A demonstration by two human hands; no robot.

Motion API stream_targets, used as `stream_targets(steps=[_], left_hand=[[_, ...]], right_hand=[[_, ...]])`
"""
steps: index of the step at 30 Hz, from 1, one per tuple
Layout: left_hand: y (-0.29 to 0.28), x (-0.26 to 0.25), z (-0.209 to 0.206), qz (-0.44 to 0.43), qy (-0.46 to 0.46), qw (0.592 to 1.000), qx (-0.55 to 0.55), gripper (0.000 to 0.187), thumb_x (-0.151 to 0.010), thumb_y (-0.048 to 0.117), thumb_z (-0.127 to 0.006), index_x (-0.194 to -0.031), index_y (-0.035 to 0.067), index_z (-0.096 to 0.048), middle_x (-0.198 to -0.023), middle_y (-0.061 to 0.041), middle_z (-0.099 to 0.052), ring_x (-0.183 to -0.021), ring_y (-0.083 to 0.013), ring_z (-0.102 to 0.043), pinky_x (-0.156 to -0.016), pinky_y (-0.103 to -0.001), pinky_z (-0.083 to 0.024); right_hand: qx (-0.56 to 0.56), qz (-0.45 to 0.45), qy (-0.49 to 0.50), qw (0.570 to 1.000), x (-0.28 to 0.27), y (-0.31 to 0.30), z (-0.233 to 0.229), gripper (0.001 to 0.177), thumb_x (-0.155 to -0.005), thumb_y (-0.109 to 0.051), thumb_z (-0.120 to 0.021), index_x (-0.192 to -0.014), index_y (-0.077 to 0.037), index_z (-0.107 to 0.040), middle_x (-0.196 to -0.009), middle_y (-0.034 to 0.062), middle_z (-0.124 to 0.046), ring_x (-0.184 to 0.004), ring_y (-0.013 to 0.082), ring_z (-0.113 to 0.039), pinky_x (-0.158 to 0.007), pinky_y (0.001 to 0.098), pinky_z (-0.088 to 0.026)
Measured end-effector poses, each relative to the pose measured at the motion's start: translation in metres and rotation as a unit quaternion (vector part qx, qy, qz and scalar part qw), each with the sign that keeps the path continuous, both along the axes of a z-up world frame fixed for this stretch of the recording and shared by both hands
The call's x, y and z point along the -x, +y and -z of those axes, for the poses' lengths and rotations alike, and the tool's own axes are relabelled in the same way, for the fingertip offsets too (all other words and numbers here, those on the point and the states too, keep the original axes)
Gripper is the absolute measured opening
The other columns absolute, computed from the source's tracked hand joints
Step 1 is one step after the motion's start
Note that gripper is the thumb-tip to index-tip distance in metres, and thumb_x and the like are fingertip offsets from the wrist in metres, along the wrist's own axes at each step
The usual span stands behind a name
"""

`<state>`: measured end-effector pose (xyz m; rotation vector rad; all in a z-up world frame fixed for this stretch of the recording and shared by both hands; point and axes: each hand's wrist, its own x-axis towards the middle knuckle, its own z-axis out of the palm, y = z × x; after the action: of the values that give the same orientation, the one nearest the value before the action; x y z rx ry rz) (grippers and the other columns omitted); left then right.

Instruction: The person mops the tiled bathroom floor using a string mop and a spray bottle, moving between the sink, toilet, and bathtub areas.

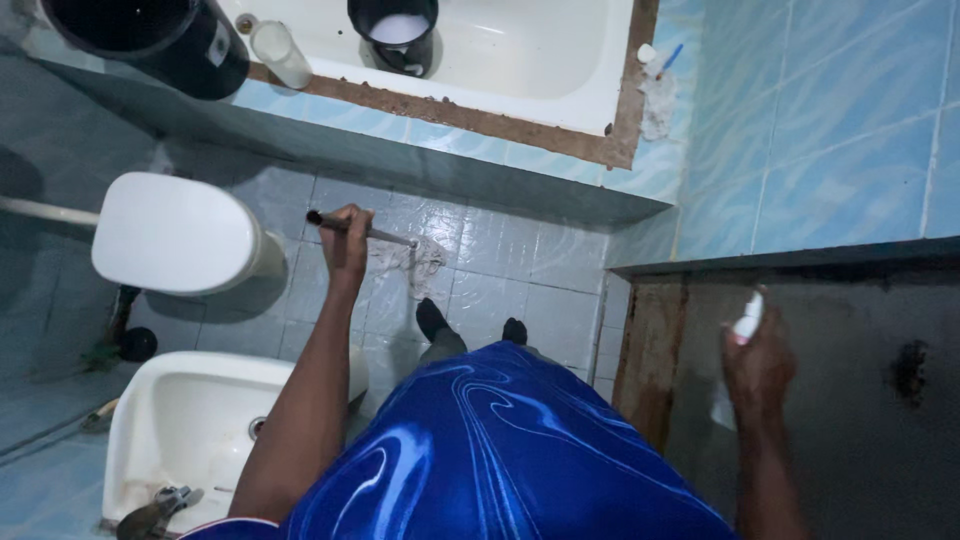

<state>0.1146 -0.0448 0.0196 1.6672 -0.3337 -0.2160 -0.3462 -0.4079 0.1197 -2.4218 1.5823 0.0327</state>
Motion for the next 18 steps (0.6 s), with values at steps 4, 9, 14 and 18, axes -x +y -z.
stream_targets(steps=[4, 9, 14, 18], left_hand=[[-0.016, -0.002, -0.004, 0.04, -0.045, 0.998, -0.032, 0.042, -0.093, 0.012, -0.065, -0.064, 0.006, -0.034, -0.061, 0.003, -0.034, -0.06, -0.009, -0.032, -0.054, -0.034, -0.027], [-0.009, 0.001, 0.002, 0.052, -0.042, 0.997, -0.037, 0.043, -0.093, 0.011, -0.064, -0.065, 0.007, -0.032, -0.062, 0.003, -0.033, -0.06, -0.0086, -0.032, -0.055, -0.034, -0.03], [0.035, 0.003, 0.001, 0.035, -0.042, 0.997, -0.05, 0.04, -0.093, 0.009, -0.063, -0.066, 0.004, -0.034, -0.063, 0.0, -0.032, -0.062, -0.0089, -0.031, -0.056, -0.034, -0.028], [0.076, -0.002, -0.002, -0.006, -0.026, 0.998, -0.061, 0.035, -0.09, 0.007, -0.061, -0.063, 0.002, -0.039, -0.06, 0.0, -0.04, -0.06, -0.0074, -0.037, -0.056, -0.032, -0.033]], right_hand=[[-0.05, -0.021, -0.066, 0.996, -0.06, 0.047, 0.003, 0.077, -0.096, -0.024, -0.07, -0.163, -0.018, -0.034, -0.131, 0.0208, -0.063, -0.094, 0.0334, -0.069, -0.074, 0.047, -0.059], [-0.152, -0.032, -0.128, 0.979, -0.169, 0.094, -0.013, 0.068, -0.094, -0.023, -0.07, -0.154, -0.023, -0.038, -0.147, 0.0169, -0.054, -0.107, 0.0372, -0.067, -0.08, 0.0508, -0.059], [-0.089, -0.267, -0.125, 0.951, -0.266, 0.113, -0.008, 0.078, -0.093, -0.026, -0.075, -0.16, -0.027, -0.034, -0.116, 0.0224, -0.063, -0.091, 0.0447, -0.068, -0.08, 0.056, -0.055], [-0.061, -0.339, -0.225, 0.912, -0.31, 0.122, 0.003, 0.07, -0.097, -0.021, -0.072, -0.157, -0.025, -0.037, -0.113, 0.0187, -0.063, -0.091, 0.0442, -0.068, -0.077, 0.0535, -0.056]])
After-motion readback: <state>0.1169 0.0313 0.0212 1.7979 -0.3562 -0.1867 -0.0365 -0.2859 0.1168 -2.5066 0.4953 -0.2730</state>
